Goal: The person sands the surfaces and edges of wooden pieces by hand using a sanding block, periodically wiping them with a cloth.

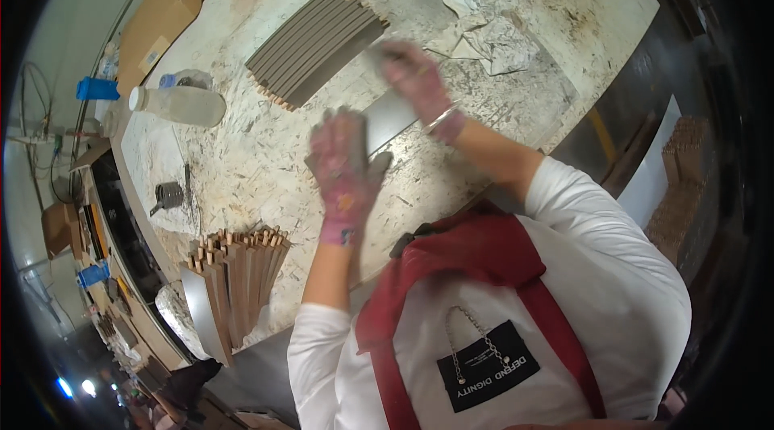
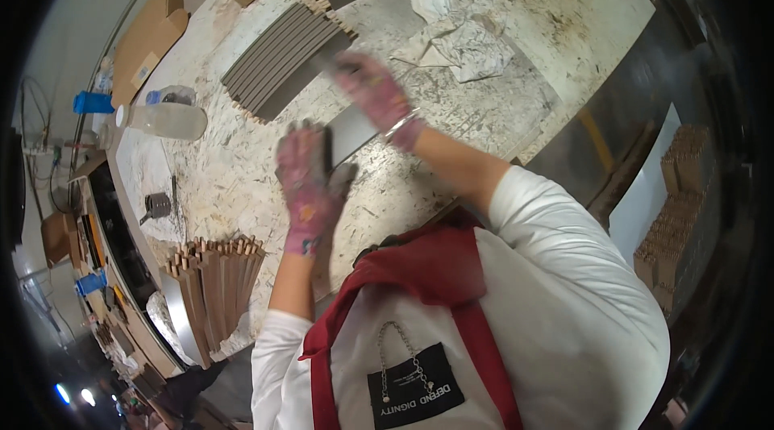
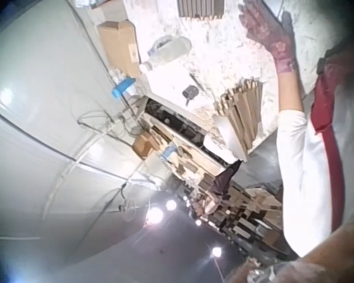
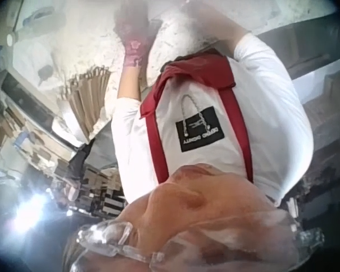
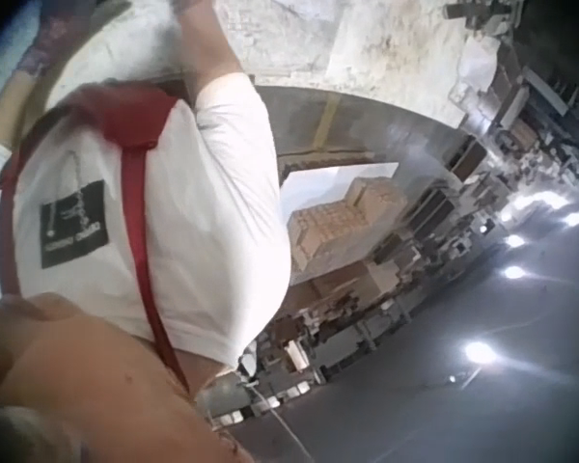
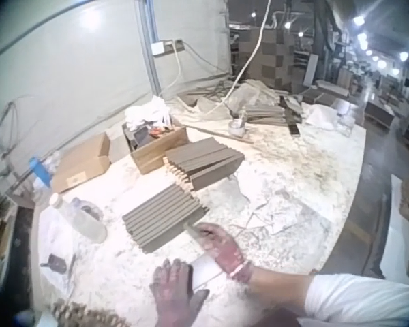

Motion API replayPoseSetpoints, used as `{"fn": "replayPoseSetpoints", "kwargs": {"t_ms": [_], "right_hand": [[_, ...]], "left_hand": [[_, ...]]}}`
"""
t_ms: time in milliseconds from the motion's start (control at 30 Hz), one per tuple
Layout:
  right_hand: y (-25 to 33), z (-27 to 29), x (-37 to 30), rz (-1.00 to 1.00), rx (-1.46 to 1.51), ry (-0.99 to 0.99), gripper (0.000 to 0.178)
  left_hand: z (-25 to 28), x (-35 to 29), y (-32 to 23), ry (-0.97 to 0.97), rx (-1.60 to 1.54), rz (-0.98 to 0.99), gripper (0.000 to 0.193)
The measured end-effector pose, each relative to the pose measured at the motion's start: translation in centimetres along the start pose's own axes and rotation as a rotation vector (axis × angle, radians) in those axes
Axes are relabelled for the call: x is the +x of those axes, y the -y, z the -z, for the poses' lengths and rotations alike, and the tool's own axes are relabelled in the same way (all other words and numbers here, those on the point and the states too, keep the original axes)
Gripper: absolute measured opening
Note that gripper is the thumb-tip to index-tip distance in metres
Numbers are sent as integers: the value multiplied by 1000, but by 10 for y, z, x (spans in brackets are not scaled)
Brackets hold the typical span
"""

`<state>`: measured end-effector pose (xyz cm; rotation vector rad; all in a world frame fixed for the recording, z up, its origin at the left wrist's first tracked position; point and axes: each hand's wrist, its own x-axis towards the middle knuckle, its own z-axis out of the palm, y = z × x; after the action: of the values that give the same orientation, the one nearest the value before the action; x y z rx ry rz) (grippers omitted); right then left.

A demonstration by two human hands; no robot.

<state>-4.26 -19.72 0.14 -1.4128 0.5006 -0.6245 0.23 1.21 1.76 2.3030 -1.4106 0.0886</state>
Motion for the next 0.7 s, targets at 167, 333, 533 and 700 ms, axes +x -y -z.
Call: {"fn": "replayPoseSetpoints", "kwargs": {"t_ms": [167,333,533,700], "right_hand": [[-7,-26,-4,-11,-230,164,43],[-11,27,20,-101,86,-34,41],[0,22,14,-129,366,40,41],[-10,16,15,-407,399,389,51]], "left_hand": [[-2,1,-5,136,64,90,84],[28,-29,23,64,156,64,77],[12,-2,15,164,13,16,73],[26,-23,14,195,4,4,71]]}}
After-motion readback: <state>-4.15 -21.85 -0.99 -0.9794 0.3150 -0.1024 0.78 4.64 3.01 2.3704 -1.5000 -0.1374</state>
